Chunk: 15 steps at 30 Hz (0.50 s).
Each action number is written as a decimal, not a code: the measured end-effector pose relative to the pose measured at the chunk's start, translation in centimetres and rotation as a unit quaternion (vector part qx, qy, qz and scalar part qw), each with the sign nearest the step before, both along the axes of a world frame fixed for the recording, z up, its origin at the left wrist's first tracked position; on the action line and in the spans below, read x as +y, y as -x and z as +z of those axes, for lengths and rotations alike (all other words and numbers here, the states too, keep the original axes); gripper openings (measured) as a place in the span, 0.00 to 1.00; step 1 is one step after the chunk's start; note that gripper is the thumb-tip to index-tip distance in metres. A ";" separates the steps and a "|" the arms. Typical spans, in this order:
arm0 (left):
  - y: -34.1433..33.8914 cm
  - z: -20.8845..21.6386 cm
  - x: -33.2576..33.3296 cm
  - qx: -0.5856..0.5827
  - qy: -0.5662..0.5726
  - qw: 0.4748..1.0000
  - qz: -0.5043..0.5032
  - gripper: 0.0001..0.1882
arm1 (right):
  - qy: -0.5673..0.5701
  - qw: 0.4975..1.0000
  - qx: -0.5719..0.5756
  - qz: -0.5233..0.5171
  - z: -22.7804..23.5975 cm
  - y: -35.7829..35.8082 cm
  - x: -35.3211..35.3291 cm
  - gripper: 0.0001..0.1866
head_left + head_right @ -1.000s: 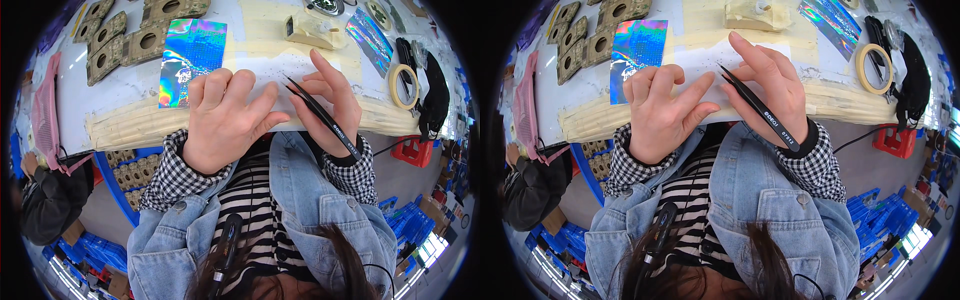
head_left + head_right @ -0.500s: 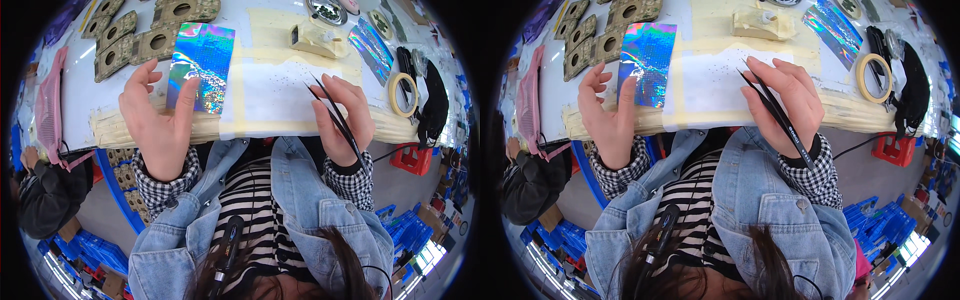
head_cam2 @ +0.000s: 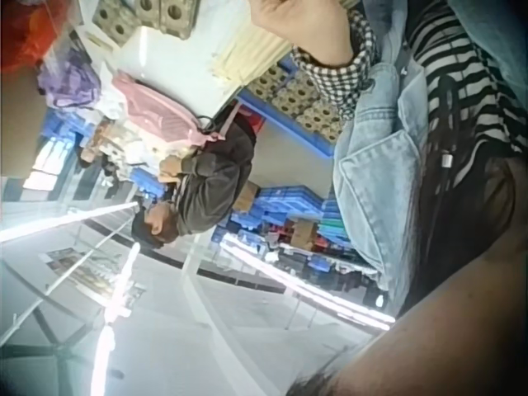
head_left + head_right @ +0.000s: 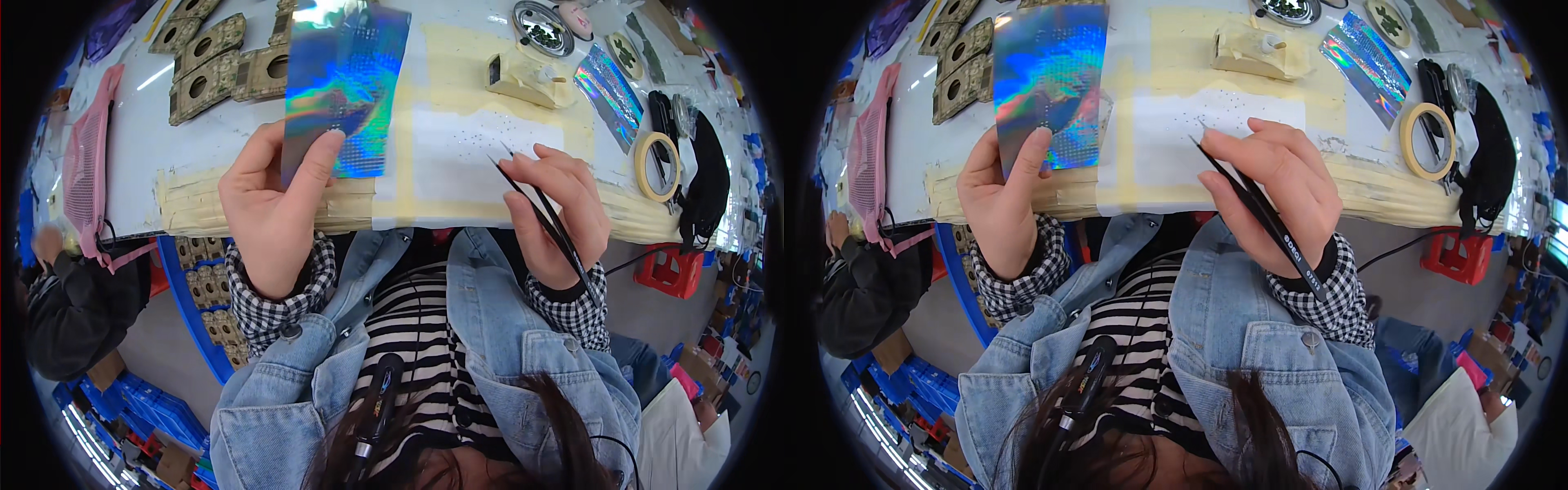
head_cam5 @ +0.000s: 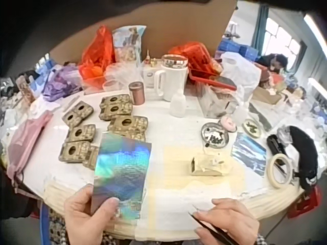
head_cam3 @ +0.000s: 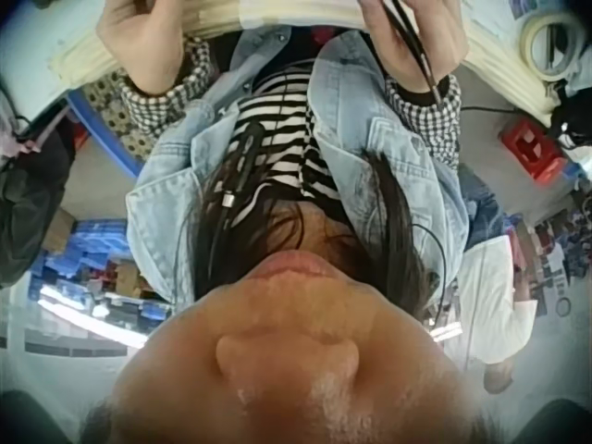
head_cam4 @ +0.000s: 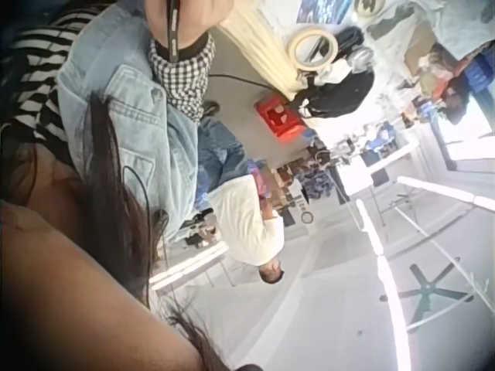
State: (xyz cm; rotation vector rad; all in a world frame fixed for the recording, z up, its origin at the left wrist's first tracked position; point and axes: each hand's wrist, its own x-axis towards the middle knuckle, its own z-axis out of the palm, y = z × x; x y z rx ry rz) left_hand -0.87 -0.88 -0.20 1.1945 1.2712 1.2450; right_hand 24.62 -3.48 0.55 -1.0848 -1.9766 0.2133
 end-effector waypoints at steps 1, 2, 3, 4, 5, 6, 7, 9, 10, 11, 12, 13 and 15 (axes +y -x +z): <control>-0.4 0.1 0.0 -0.055 0.013 0.998 -0.012 0.18 | 0.002 1.000 0.006 0.015 0.2 0.1 -0.1 0.20; -0.9 0.4 0.0 -0.110 0.026 0.993 -0.023 0.17 | 0.007 0.999 0.009 0.030 0.9 0.5 -0.2 0.20; -1.4 0.6 -0.1 -0.164 0.038 0.985 -0.034 0.17 | 0.013 0.999 0.012 0.045 1.7 1.1 -0.3 0.21; -1.8 0.8 -0.1 -0.193 0.049 0.979 -0.043 0.17 | 0.018 0.998 0.015 0.060 2.2 1.6 -0.3 0.22; -2.3 0.9 -0.1 -0.223 0.060 0.971 -0.054 0.17 | 0.014 0.997 0.028 0.064 2.3 2.0 -0.3 0.24; -2.7 1.1 -0.1 -0.253 0.071 0.963 -0.065 0.17 | 0.009 0.997 0.017 0.069 2.4 2.3 -0.3 0.23; -3.0 1.2 -0.2 -0.249 0.090 0.962 -0.068 0.19 | 0.005 0.997 0.007 0.075 2.6 2.5 -0.2 0.22; -3.7 1.4 -0.5 -0.252 0.078 0.961 -0.080 0.21 | -0.006 0.997 -0.014 0.078 3.2 2.5 -0.2 0.21; -3.9 1.4 -0.5 -0.254 0.072 0.961 -0.085 0.22 | -0.017 0.996 -0.037 0.078 3.7 2.4 0.0 0.21; -4.0 1.6 -0.5 -0.257 0.079 0.958 -0.094 0.23 | -0.028 0.995 -0.059 0.078 4.1 2.3 0.1 0.21; -4.1 1.6 -0.6 -0.259 0.068 0.959 -0.097 0.23 | -0.040 0.993 -0.081 0.079 4.3 2.3 0.1 0.20; -4.2 1.5 -0.7 -0.261 0.057 0.959 -0.099 0.23 | -0.042 0.993 -0.074 0.081 4.2 2.3 0.2 0.20; -4.3 1.3 -0.7 -0.263 0.042 0.959 -0.101 0.23 | -0.046 0.994 -0.058 0.087 3.7 2.3 0.5 0.19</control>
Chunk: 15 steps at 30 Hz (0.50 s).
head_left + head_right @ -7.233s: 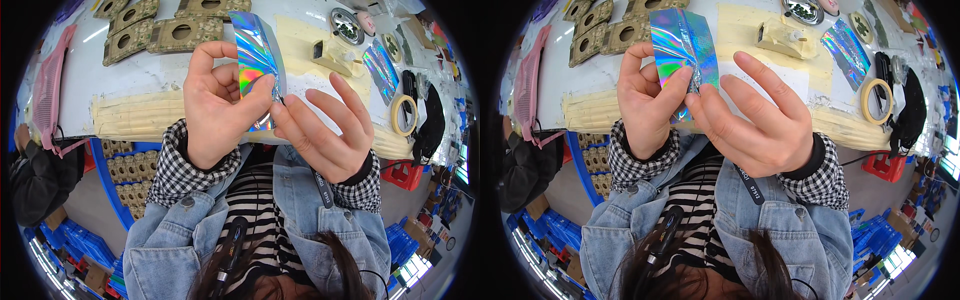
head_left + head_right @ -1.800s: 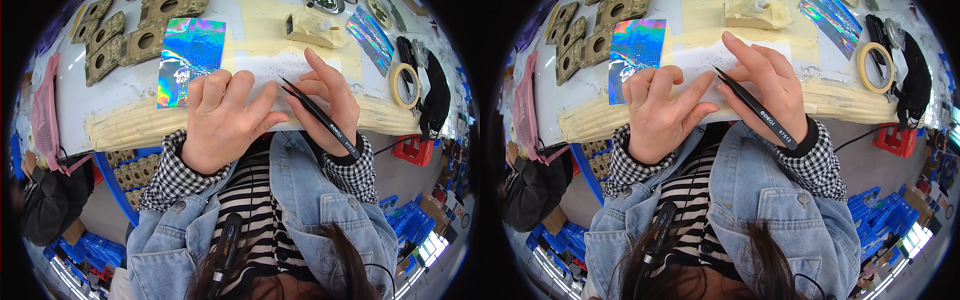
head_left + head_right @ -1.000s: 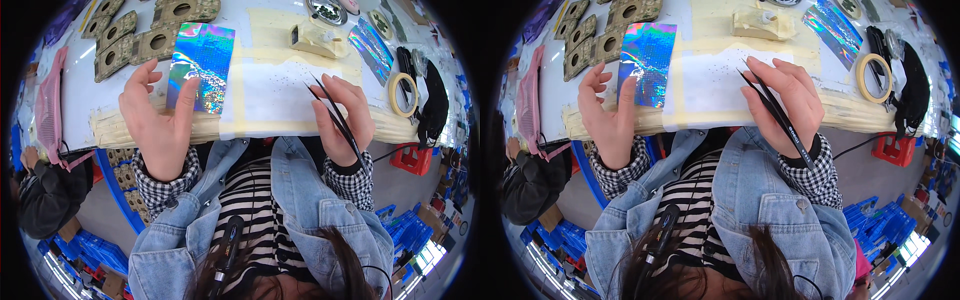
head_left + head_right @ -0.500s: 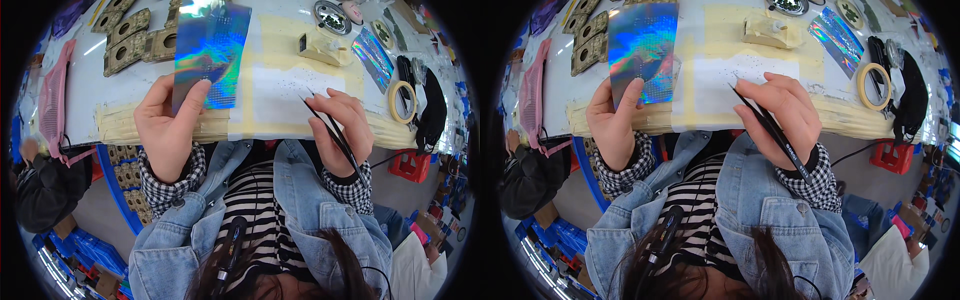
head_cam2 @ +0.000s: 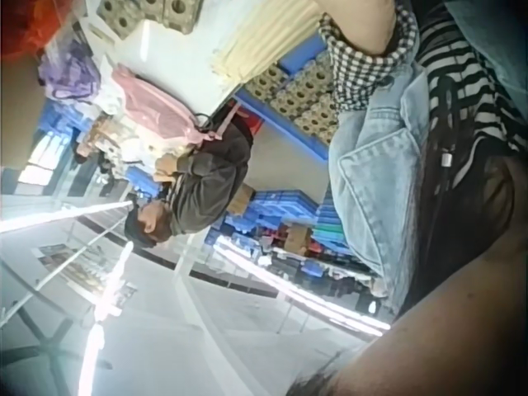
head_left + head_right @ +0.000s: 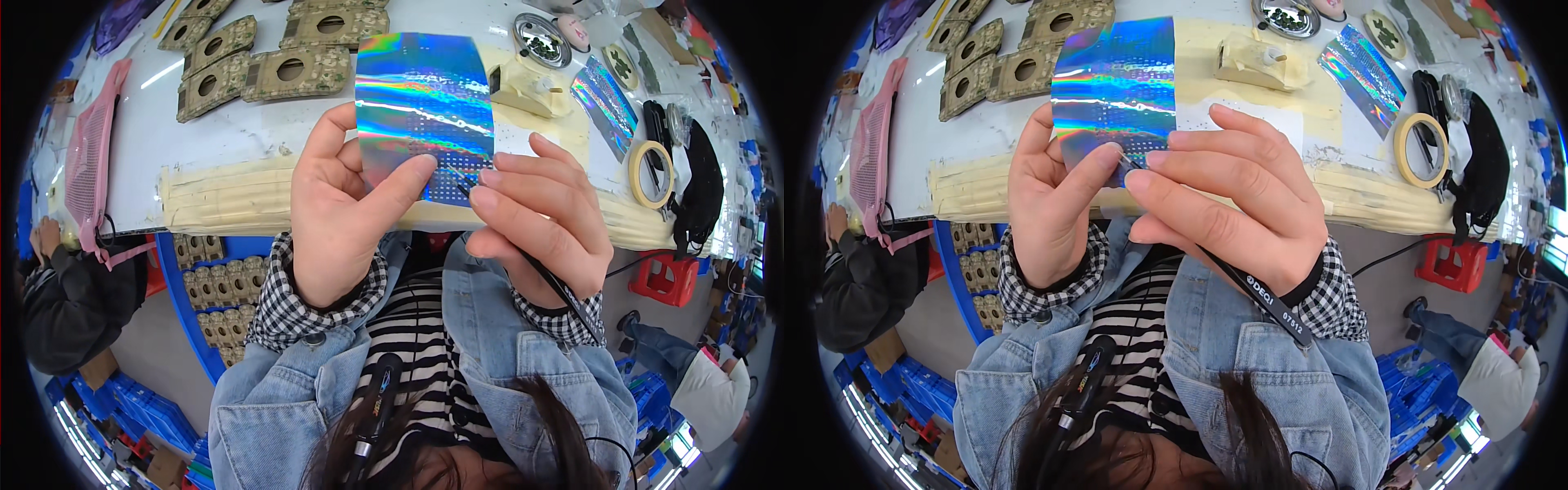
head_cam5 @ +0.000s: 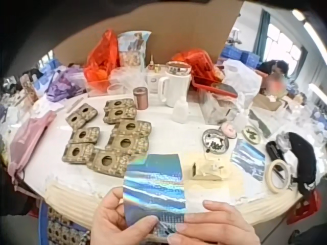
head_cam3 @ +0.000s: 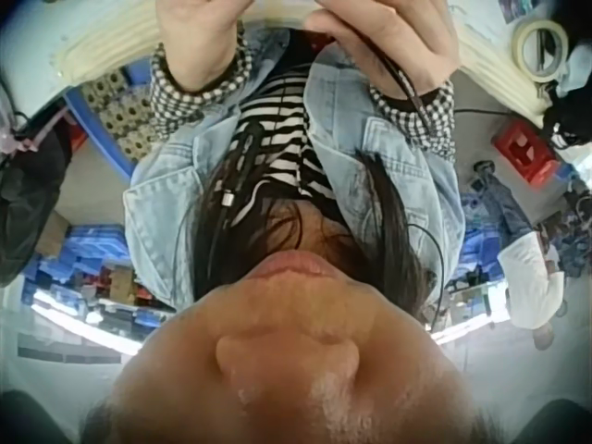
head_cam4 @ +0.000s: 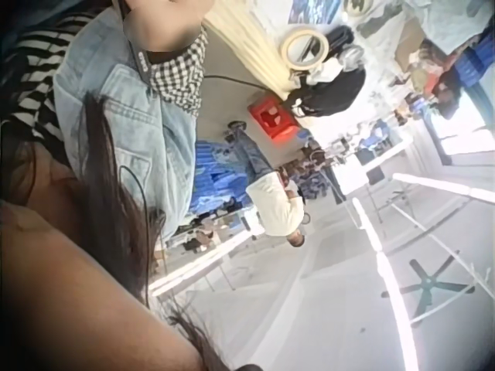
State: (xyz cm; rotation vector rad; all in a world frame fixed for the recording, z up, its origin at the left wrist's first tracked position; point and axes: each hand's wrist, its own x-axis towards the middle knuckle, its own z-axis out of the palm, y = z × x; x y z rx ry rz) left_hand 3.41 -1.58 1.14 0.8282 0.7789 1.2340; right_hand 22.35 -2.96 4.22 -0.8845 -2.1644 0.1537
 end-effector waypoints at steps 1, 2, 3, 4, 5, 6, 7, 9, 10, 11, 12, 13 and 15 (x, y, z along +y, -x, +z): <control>0.0 -0.1 0.0 -0.003 -0.004 1.000 0.001 0.24 | 0.005 1.000 0.013 0.000 -0.2 0.1 0.1 0.19; -0.1 -0.2 0.0 -0.007 -0.008 1.000 0.001 0.24 | 0.010 1.000 0.025 0.000 -0.4 0.3 0.0 0.19; -0.1 -0.2 -0.1 -0.002 -0.008 1.000 -0.003 0.24 | 0.015 0.999 0.037 -0.001 -0.5 0.5 0.0 0.18; -0.1 -0.1 -0.1 0.002 -0.008 1.000 -0.008 0.24 | 0.020 0.999 0.033 0.002 -0.6 0.5 0.0 0.18; -0.1 0.1 -0.2 0.006 -0.009 1.000 -0.011 0.24 | 0.024 0.999 0.030 0.005 -0.6 0.5 0.1 0.18; -0.1 0.1 -0.2 0.005 -0.008 1.000 -0.009 0.24 | 0.028 0.999 0.026 0.009 -0.6 0.5 0.1 0.17; -0.2 0.1 -0.2 0.005 -0.007 1.000 -0.008 0.24 | 0.030 0.999 0.024 0.009 -0.6 0.5 0.2 0.17; -0.2 0.1 -0.2 0.005 -0.008 1.000 -0.008 0.25 | 0.032 0.999 0.020 0.008 -0.7 0.5 0.2 0.17; -0.2 0.1 -0.2 0.006 -0.010 1.000 -0.009 0.25 | 0.035 0.999 0.020 0.006 -0.7 0.5 0.2 0.17; -0.2 0.0 -0.2 0.008 -0.012 1.000 -0.009 0.25 | 0.039 0.999 0.021 0.005 -0.7 0.5 0.2 0.17; -0.3 0.0 -0.2 0.006 -0.014 1.000 -0.004 0.26 | 0.042 0.999 0.021 0.004 -0.6 0.5 0.2 0.17; -0.4 -0.1 -0.2 0.004 -0.015 1.000 0.000 0.26 | 0.042 0.999 0.023 0.007 -0.7 0.5 0.2 0.17; -0.4 -0.1 -0.1 0.005 -0.017 1.000 0.002 0.26 | 0.044 0.999 0.027 0.010 -0.8 0.5 0.3 0.17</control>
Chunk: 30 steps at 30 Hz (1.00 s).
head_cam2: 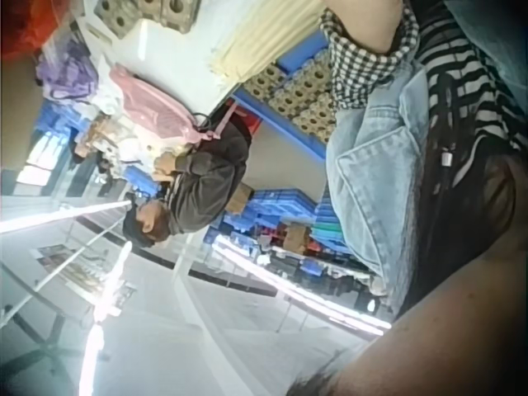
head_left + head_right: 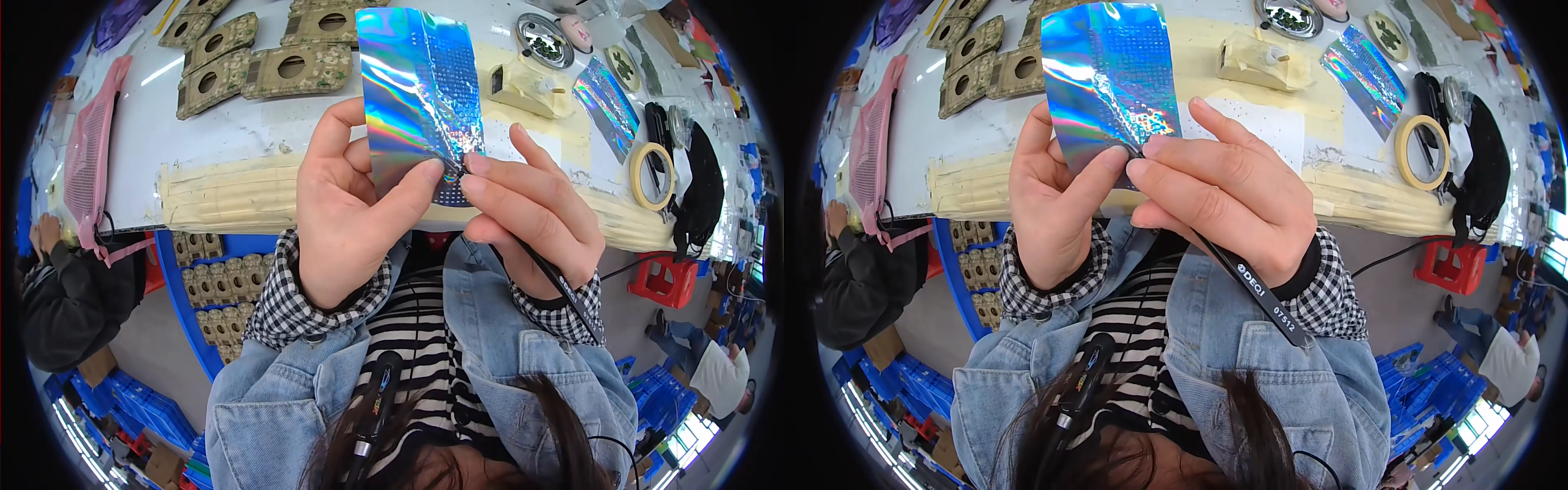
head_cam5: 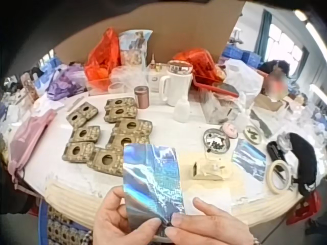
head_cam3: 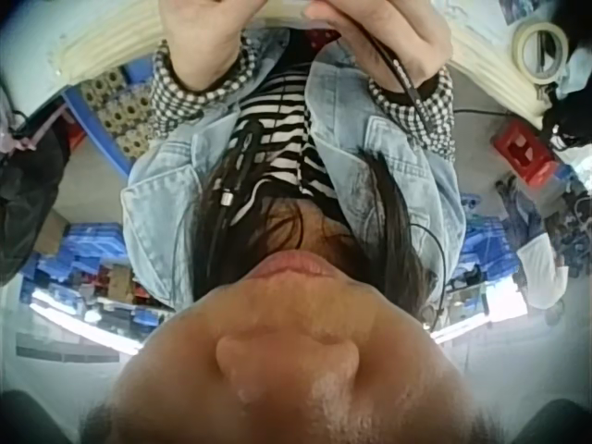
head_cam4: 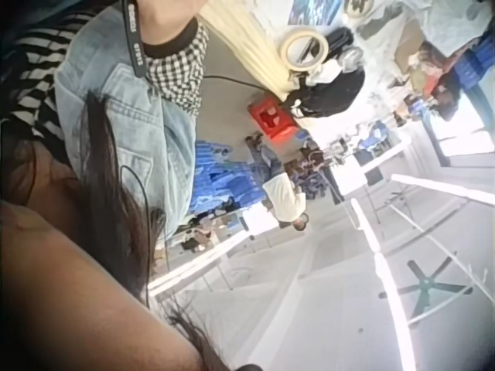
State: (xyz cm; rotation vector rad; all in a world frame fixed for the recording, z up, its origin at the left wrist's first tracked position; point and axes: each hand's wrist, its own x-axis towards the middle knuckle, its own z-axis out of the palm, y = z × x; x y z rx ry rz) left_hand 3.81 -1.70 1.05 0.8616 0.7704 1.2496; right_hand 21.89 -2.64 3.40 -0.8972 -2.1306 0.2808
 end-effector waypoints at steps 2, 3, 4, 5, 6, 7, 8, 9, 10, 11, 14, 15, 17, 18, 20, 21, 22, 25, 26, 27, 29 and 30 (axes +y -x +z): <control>0.0 0.0 0.0 0.005 -0.001 1.000 -0.002 0.27 | 0.001 1.000 0.003 -0.001 0.0 0.0 0.0 0.16; 0.1 -0.1 0.1 0.005 -0.001 1.000 -0.003 0.27 | 0.001 1.000 0.004 -0.001 0.0 0.0 0.0 0.16; 0.1 -0.1 0.1 0.006 -0.002 1.000 -0.003 0.27 | 0.000 1.000 0.005 0.000 -0.1 0.0 0.0 0.16; 0.1 -0.1 0.1 0.008 -0.002 1.000 -0.003 0.27 | -0.001 1.000 0.008 0.001 -0.1 0.0 0.0 0.16; 0.1 0.0 0.1 0.006 0.001 1.000 -0.003 0.27 | -0.002 1.000 0.010 0.002 -0.2 0.0 0.1 0.16; 0.0 0.2 0.1 0.005 0.004 1.000 -0.002 0.27 | 0.001 1.000 0.014 0.000 -0.1 -0.1 0.0 0.16; 0.0 0.1 0.1 0.003 0.006 1.000 -0.002 0.27 | 0.004 1.000 0.017 -0.002 -0.1 0.0 -0.1 0.16; 0.1 0.1 0.1 0.003 0.006 1.000 -0.003 0.27 | 0.007 1.000 0.020 -0.004 -0.1 0.0 -0.1 0.16; 0.1 0.0 0.1 0.002 0.006 1.000 -0.004 0.27 | 0.008 1.000 0.015 -0.005 -0.1 0.0 -0.1 0.16; 0.1 0.0 0.1 0.003 0.006 1.000 -0.005 0.27 | 0.009 1.000 0.011 -0.007 -0.1 0.1 -0.1 0.16; 0.0 0.1 0.1 0.012 0.002 1.000 0.002 0.27 | 0.015 1.000 0.007 -0.006 0.0 0.1 -0.1 0.16; 0.1 0.0 0.1 0.012 0.002 1.000 0.002 0.27 | 0.017 1.000 0.007 -0.005 0.0 0.1 -0.1 0.17; 0.1 -0.1 0.1 0.013 0.003 1.000 0.002 0.27 | 0.017 1.000 0.009 -0.004 -0.1 0.1 -0.1 0.17; 0.1 -0.1 0.1 0.012 0.001 1.000 0.001 0.27 | 0.016 1.000 0.010 -0.003 -0.2 0.2 -0.1 0.17; 0.1 -0.1 0.1 0.011 -0.002 1.000 -0.002 0.28 | 0.013 1.000 0.016 -0.002 -0.2 0.1 -0.1 0.17; 0.1 -0.1 0.1 0.008 0.001 1.000 -0.001 0.28 | 0.011 1.000 0.019 -0.001 -0.2 0.1 -0.1 0.17; 0.1 0.0 0.1 0.005 0.003 1.000 0.000 0.28 | 0.012 1.000 0.015 -0.002 -0.2 0.1 -0.1 0.17; 0.1 0.0 0.0 0.011 -0.002 1.000 -0.001 0.27 | 0.015 1.000 0.009 -0.004 -0.1 0.1 -0.1 0.17; 0.2 -0.1 0.0 0.015 -0.006 1.000 -0.002 0.27 | 0.017 1.000 0.009 -0.003 -0.1 0.2 -0.1 0.17; 0.1 0.0 0.0 0.011 -0.002 1.000 -0.001 0.27 | 0.019 1.000 0.010 -0.003 -0.2 0.2 -0.1 0.17; 0.1 0.1 0.0 0.004 0.006 1.000 0.001 0.27 | 0.026 1.000 0.008 -0.003 0.0 0.2 -0.1 0.17; 0.1 0.0 0.0 0.005 0.000 1.000 0.004 0.27 | 0.030 1.000 0.007 -0.002 0.0 0.2 -0.1 0.16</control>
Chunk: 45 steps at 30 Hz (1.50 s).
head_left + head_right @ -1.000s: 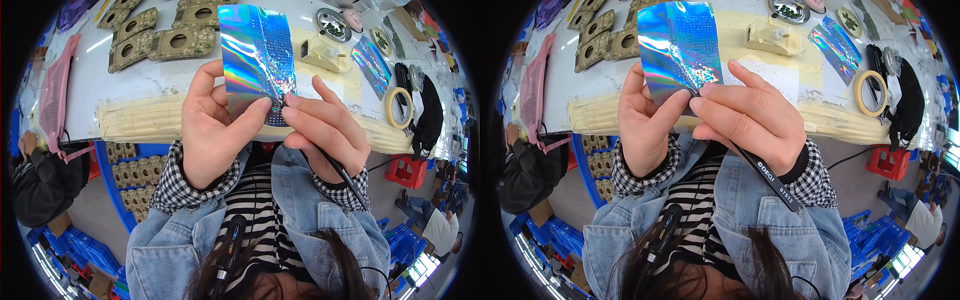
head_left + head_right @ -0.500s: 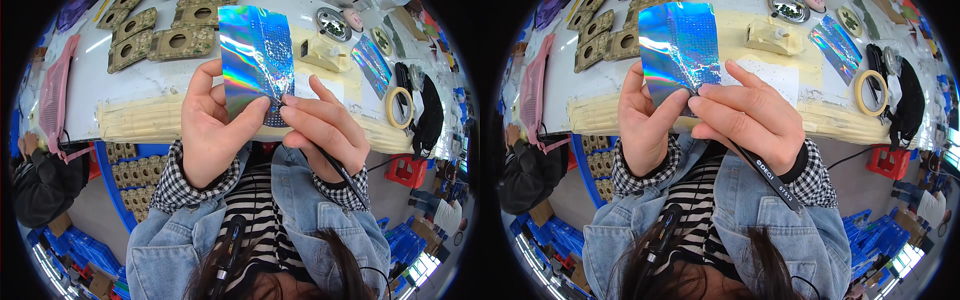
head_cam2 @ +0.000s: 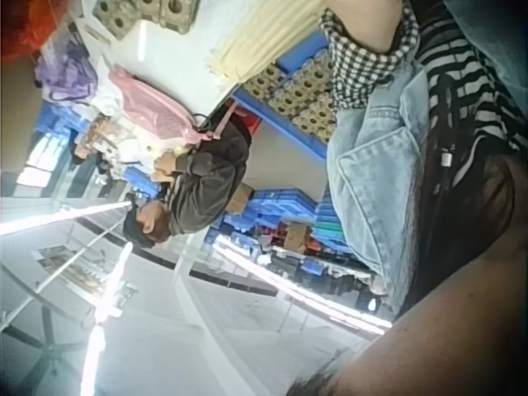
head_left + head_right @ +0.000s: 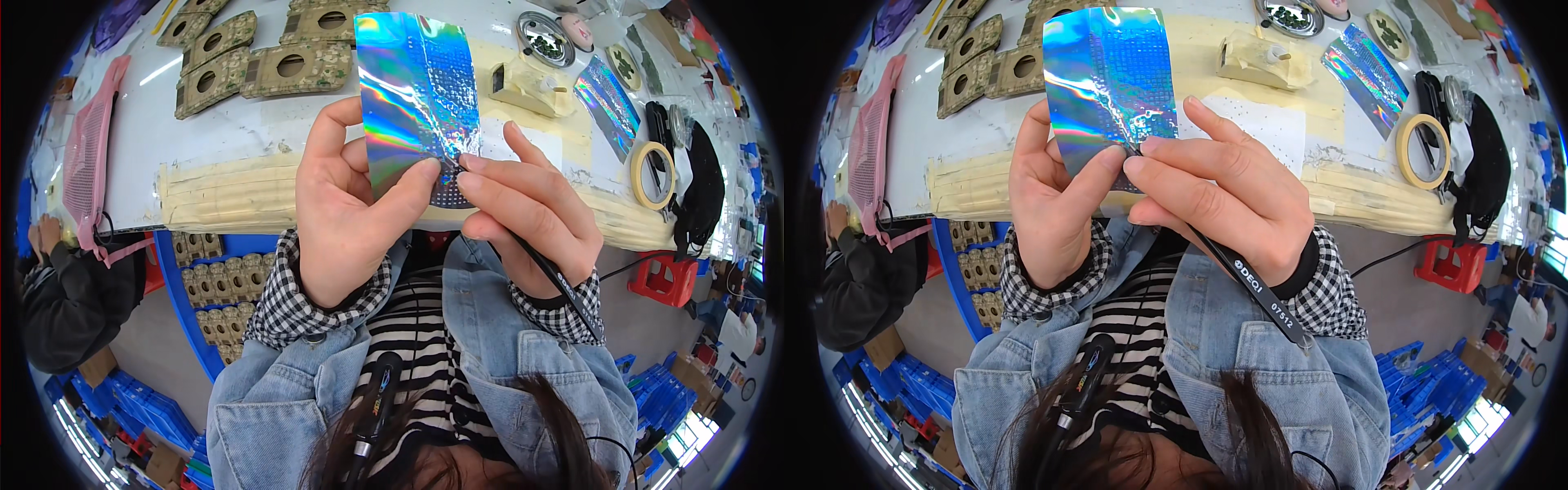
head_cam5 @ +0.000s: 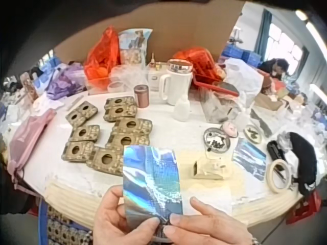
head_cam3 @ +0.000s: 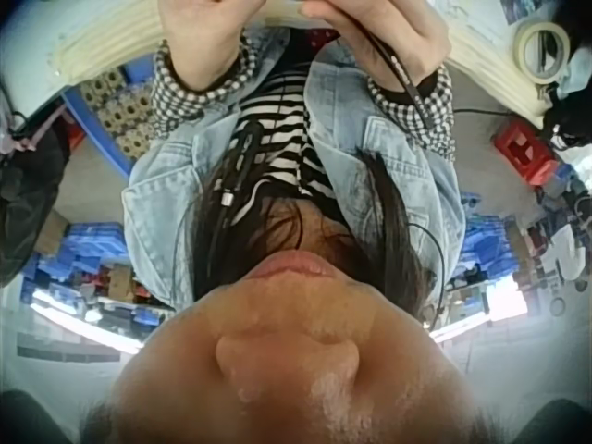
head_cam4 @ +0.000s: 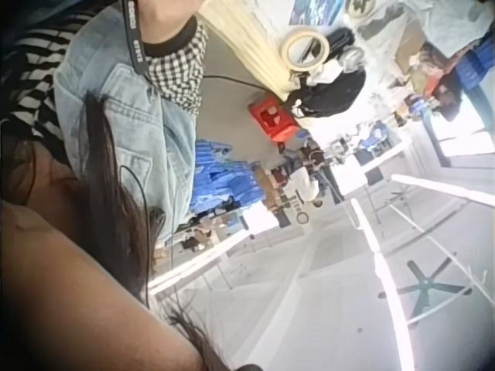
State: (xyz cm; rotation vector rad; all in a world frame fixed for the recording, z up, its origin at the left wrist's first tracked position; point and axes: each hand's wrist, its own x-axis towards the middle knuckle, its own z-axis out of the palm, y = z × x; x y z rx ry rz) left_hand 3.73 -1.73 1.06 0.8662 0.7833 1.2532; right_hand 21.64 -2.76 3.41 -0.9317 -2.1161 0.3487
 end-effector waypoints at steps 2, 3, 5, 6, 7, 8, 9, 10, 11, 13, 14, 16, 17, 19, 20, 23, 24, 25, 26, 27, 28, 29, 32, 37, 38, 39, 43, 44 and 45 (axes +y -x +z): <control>0.0 -0.2 0.0 0.003 -0.011 1.000 0.006 0.27 | 0.003 1.000 -0.001 0.000 0.0 0.0 0.0 0.16; 0.0 -0.2 0.0 0.011 -0.017 1.000 0.010 0.27 | 0.004 1.000 -0.001 0.000 0.0 0.0 0.0 0.16; -0.1 -0.2 -0.1 0.027 -0.028 0.999 0.016 0.26 | 0.004 1.000 0.002 0.001 -0.1 0.0 0.0 0.16; -0.1 -0.2 -0.1 0.026 -0.026 0.999 0.016 0.26 | 0.004 1.000 0.003 0.002 -0.2 0.0 0.1 0.16; -0.1 -0.2 -0.1 0.026 -0.024 0.999 0.016 0.26 | 0.002 1.000 0.003 0.002 -0.2 0.0 0.1 0.16; -0.1 -0.2 -0.1 0.025 -0.022 0.999 0.016 0.26 | 0.001 1.000 0.004 0.001 -0.3 0.1 0.1 0.16; -0.1 -0.3 -0.1 0.023 -0.022 0.999 0.014 0.26 | 0.000 1.000 0.004 0.000 -0.3 0.1 0.1 0.16; -0.1 -0.3 -0.1 0.020 -0.021 0.999 0.013 0.26 | -0.001 1.000 0.004 0.003 -0.3 0.1 0.1 0.16; -0.1 -0.4 -0.1 0.018 -0.020 1.000 0.012 0.26 | -0.001 1.000 0.004 0.004 -0.3 0.0 0.1 0.16; 0.0 -0.4 -0.1 0.024 -0.021 0.999 0.012 0.26 | -0.001 1.000 0.002 0.006 -0.3 0.0 0.1 0.16; 0.0 -0.4 -0.1 0.027 -0.021 0.999 0.013 0.26 | -0.002 1.000 0.001 0.006 -0.3 0.1 0.1 0.16; -0.1 -0.5 -0.1 0.031 -0.020 0.999 0.017 0.26 | -0.003 1.000 -0.001 0.007 -0.3 0.1 0.1 0.16; -0.1 -0.5 -0.1 0.034 -0.020 0.999 0.019 0.26 | -0.003 1.000 -0.002 0.007 -0.3 0.1 0.1 0.16; -0.1 -0.2 0.0 0.017 0.000 1.000 0.005 0.26 | -0.023 1.000 -0.004 0.003 -0.3 0.2 0.1 0.17; 0.0 -0.1 0.0 0.009 0.010 1.000 -0.001 0.26 | -0.042 0.999 -0.005 0.000 -0.6 0.3 0.2 0.18; 0.3 -0.3 0.1 -0.030 0.050 0.998 -0.021 0.25 | -0.070 0.998 -0.010 -0.001 -0.9 0.4 0.1 0.19; 0.3 -0.3 0.1 -0.037 0.052 0.998 -0.019 0.25 | -0.073 0.997 -0.013 0.001 -0.9 0.4 0.1 0.20; 0.2 -0.3 0.1 -0.043 0.054 0.997 -0.016 0.25 | -0.074 0.997 -0.013 0.002 -1.0 0.4 0.1 0.20; 0.2 -0.3 0.1 -0.049 0.056 0.997 -0.014 0.25 | -0.075 0.997 -0.012 0.004 -1.0 0.3 0.2 0.20; 0.1 -0.3 0.1 -0.050 0.055 0.997 -0.013 0.25 | -0.075 0.997 -0.012 0.005 -1.0 0.2 0.2 0.20; 0.1 -0.4 0.1 -0.050 0.053 0.997 -0.013 0.25 | -0.076 0.997 -0.012 0.005 -1.0 0.3 0.2 0.20; 0.1 -0.3 0.1 -0.050 0.051 0.997 -0.011 0.25 | -0.076 0.997 -0.011 0.005 -1.0 0.3 0.2 0.20; 0.2 -0.3 0.1 -0.038 0.044 0.998 -0.014 0.26 | -0.078 0.997 -0.013 0.004 -1.0 0.3 0.2 0.20; 0.1 -0.1 0.1 -0.036 0.052 0.998 -0.002 0.26 | -0.070 0.997 -0.007 0.005 -1.0 0.3 0.2 0.20; 0.1 -0.2 0.1 -0.035 0.054 0.998 -0.002 0.26 | -0.069 0.998 -0.006 0.005 -1.1 0.3 0.2 0.20; 0.1 -0.2 0.1 -0.035 0.050 0.998 -0.003 0.26 | -0.068 0.998 -0.005 0.005 -1.1 0.3 0.2 0.20; 0.2 -0.7 0.0 -0.027 0.027 0.999 -0.002 0.26 | -0.041 0.999 -0.002 0.015 -1.0 0.2 0.1 0.17; 0.2 -0.8 0.0 -0.024 0.018 1.000 0.000 0.26 | -0.038 0.999 0.003 0.009 -0.9 0.3 0.2 0.18; 0.2 -0.7 0.0 -0.015 0.012 1.000 0.004 0.26 | -0.035 0.999 0.008 0.003 -0.8 0.4 0.2 0.19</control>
